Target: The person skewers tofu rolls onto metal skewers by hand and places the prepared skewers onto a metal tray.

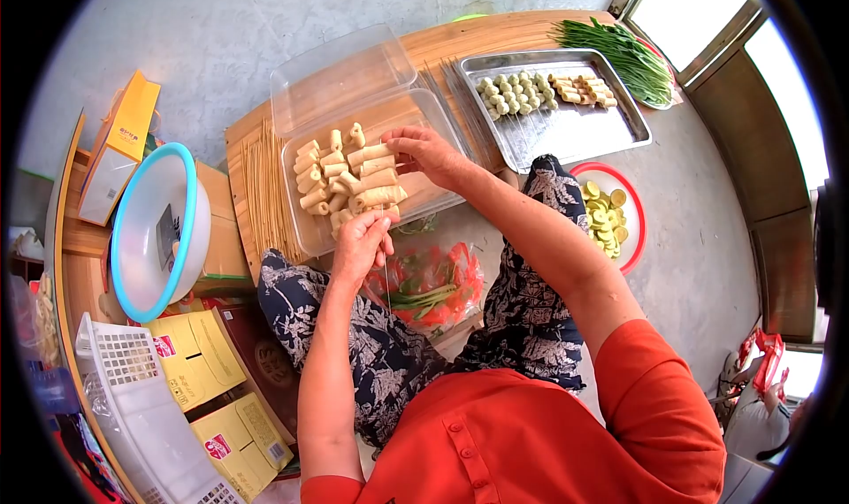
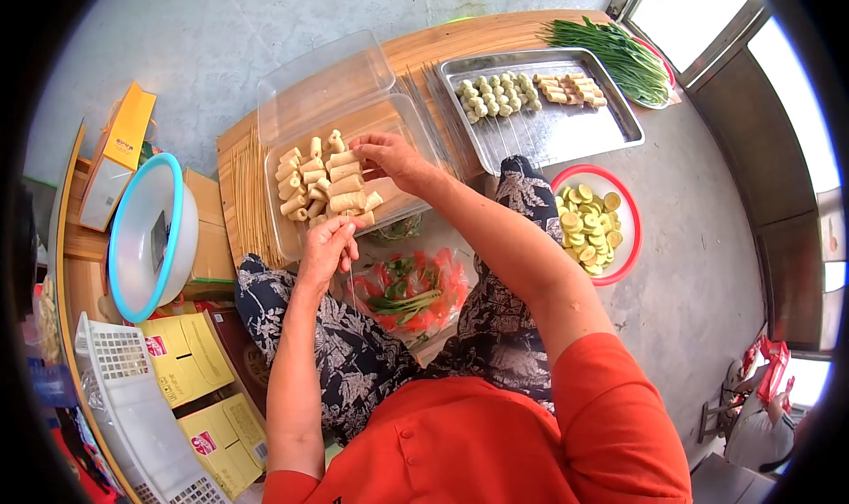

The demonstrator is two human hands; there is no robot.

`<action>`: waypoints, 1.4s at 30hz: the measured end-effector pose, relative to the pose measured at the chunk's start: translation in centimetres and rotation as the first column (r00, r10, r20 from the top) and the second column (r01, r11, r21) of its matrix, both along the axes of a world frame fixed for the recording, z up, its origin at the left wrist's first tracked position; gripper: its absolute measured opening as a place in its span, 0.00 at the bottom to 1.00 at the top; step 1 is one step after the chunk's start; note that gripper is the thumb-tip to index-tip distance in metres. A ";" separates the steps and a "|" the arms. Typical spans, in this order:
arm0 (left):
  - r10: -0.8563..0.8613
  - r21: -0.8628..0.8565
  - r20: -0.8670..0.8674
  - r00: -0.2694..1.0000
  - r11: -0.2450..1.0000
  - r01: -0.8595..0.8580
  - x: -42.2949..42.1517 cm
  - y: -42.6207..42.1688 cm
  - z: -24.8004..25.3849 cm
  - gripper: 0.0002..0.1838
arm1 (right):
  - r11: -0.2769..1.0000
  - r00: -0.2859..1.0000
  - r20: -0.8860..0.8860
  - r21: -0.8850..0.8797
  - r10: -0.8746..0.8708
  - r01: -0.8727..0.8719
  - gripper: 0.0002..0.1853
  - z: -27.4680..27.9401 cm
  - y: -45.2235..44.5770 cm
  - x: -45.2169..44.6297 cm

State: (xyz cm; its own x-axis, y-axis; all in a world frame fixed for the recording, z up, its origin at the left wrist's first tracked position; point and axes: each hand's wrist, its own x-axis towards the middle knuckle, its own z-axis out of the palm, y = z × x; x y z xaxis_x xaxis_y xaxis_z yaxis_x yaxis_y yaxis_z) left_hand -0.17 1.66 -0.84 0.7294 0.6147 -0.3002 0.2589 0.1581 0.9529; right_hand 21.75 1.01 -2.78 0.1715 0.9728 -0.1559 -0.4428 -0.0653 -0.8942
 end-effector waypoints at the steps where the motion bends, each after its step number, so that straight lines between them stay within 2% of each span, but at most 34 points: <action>1: 0.004 0.009 -0.005 1.000 1.000 -0.004 0.0 0.0 0.0 0.12 | 1.000 1.000 -0.001 0.007 0.007 -0.007 0.12 0.1 0.0 -0.1; 8: 0.020 0.005 -0.013 1.000 1.000 -0.019 0.0 0.1 -0.2 0.12 | 0.998 0.998 -0.009 0.026 0.062 -0.062 0.11 -0.7 0.2 -0.2; 11: 0.031 0.014 -0.006 1.000 0.999 -0.030 0.1 0.2 -0.2 0.12 | 1.000 1.000 0.009 0.011 0.012 -0.012 0.12 0.1 -0.1 -0.4; 13: 0.113 -0.021 0.031 0.993 0.993 -0.112 0.1 0.3 -0.3 0.12 | 0.992 0.989 -0.073 -0.030 -0.128 0.126 0.14 1.0 -0.3 -0.7; 17: 0.183 0.027 0.071 0.981 0.982 -0.185 0.0 1.0 -0.5 0.12 | 0.991 0.994 0.039 -0.089 -0.100 0.104 0.16 0.6 -0.5 0.2; 19: 0.286 0.042 0.112 0.952 0.955 -0.292 -0.1 1.4 -0.8 0.11 | 0.982 0.935 0.321 -0.153 0.154 -0.110 0.15 0.3 -1.2 -0.5; 20: 0.324 0.044 0.132 0.937 0.942 -0.332 -0.2 1.6 -0.9 0.11 | 0.971 0.906 0.360 -0.166 0.224 -0.174 0.14 0.1 -1.6 -1.2; 21: 0.334 0.045 0.139 0.932 0.938 -0.343 -0.1 1.7 -0.7 0.11 | 0.945 0.889 0.324 -0.170 0.322 -0.280 0.14 0.6 -2.3 -2.1; 23: 0.430 0.069 0.186 0.883 0.891 -0.449 0.0 1.8 -0.5 0.11 | 0.899 0.867 0.268 -0.257 0.420 -0.356 0.12 1.9 -4.2 -4.4; 26: 0.458 0.059 0.202 0.865 0.876 -0.478 0.1 1.8 -0.4 0.11 | 0.898 0.865 0.247 -0.187 0.436 -0.399 0.08 0.8 -6.3 -7.7; 31: 0.473 0.051 0.206 0.857 0.869 -0.492 0.3 1.7 -0.4 0.11 | 0.924 0.862 0.335 -0.186 0.381 -0.335 0.05 1.2 -8.2 -9.8; 33: 0.451 0.011 0.221 0.865 0.886 -0.464 0.4 1.7 -0.5 0.11 | 0.958 0.869 0.408 -0.184 0.279 -0.222 0.06 1.6 -8.7 -10.0; 37: 0.399 -0.010 0.268 0.877 0.911 -0.412 0.8 1.4 -0.8 0.12 | 0.975 0.831 0.519 -0.190 0.199 -0.114 0.06 2.6 -9.3 -9.4; 39: 0.341 0.083 0.242 0.908 0.925 -0.370 0.9 1.2 -0.9 0.14 | 0.989 0.789 0.599 -0.122 0.137 -0.079 0.06 2.1 -9.4 -8.6; 42: 0.333 0.089 0.241 0.911 0.928 -0.363 0.9 1.0 -0.9 0.14 | 0.997 0.820 0.568 -0.066 0.068 -0.037 0.06 2.4 -9.5 -6.7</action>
State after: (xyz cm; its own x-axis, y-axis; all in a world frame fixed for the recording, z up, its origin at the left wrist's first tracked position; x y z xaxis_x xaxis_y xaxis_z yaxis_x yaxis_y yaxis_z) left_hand 0.75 2.65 -1.73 0.5001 0.8640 -0.0591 -0.0062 0.0718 0.9974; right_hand 15.04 -8.49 -0.41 0.1940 0.9764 -0.0950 0.1495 -0.1251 -0.9808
